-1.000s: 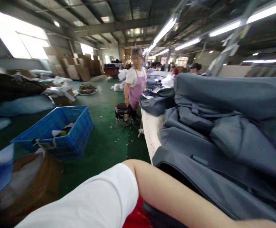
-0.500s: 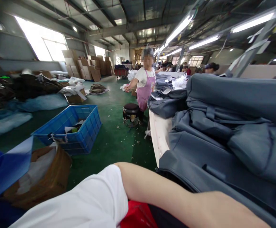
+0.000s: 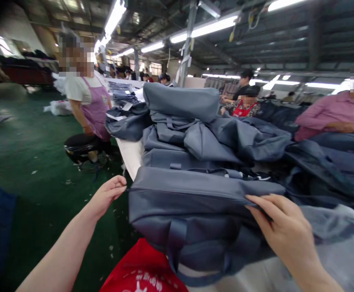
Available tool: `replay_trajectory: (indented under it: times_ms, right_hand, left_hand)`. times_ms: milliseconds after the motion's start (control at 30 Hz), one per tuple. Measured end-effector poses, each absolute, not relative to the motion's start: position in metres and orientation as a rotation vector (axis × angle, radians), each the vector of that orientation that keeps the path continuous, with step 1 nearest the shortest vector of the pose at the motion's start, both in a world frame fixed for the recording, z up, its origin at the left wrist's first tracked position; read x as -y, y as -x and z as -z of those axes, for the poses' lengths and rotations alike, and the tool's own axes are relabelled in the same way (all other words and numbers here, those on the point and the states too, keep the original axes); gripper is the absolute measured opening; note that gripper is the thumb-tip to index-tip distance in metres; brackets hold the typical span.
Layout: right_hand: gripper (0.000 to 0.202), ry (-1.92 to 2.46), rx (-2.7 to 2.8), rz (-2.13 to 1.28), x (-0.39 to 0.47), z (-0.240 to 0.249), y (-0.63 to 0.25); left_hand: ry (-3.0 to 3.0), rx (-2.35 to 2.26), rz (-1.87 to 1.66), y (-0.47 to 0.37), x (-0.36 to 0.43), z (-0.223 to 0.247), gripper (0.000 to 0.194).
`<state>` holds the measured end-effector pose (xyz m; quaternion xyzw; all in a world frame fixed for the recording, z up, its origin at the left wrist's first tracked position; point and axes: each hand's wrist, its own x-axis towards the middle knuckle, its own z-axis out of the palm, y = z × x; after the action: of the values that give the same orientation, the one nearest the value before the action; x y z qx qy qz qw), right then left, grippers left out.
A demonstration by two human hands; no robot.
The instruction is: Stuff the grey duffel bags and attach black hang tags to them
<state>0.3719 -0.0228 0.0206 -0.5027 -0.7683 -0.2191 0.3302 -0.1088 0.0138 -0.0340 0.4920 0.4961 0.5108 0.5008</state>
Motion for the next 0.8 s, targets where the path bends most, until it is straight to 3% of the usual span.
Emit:
replay_trajectory:
  times_ms: [200,333,500,700,800]
  right_hand:
    - [0.021,1.264,2.086,0.526,0.012,-0.032,-0.351]
    - [0.02,1.259,2.1,0.516,0.014,-0.032,-0.352]
    - [0.022,1.299,2.051,0.519,0.017,-0.033,-0.347]
    - [0.035,1.269,2.037,0.518,0.042,-0.039,-0.316]
    - [0.04,1.156,2.08,0.533,0.057,-0.043,-0.295]
  left_hand:
    - [-0.886,-1.188,-1.223,0.113,-0.021,0.111,0.033]
    - [-0.91,-1.243,-1.193,0.108,-0.023,0.126,0.034]
    - [-1.15,-1.388,-1.253,0.106,-0.016,0.094,0.042]
    - [-2.334,-1.503,-1.149,0.068,-0.012,0.023,0.088]
    - [-2.525,-1.381,-0.945,0.044,-0.024,-0.001,0.084]
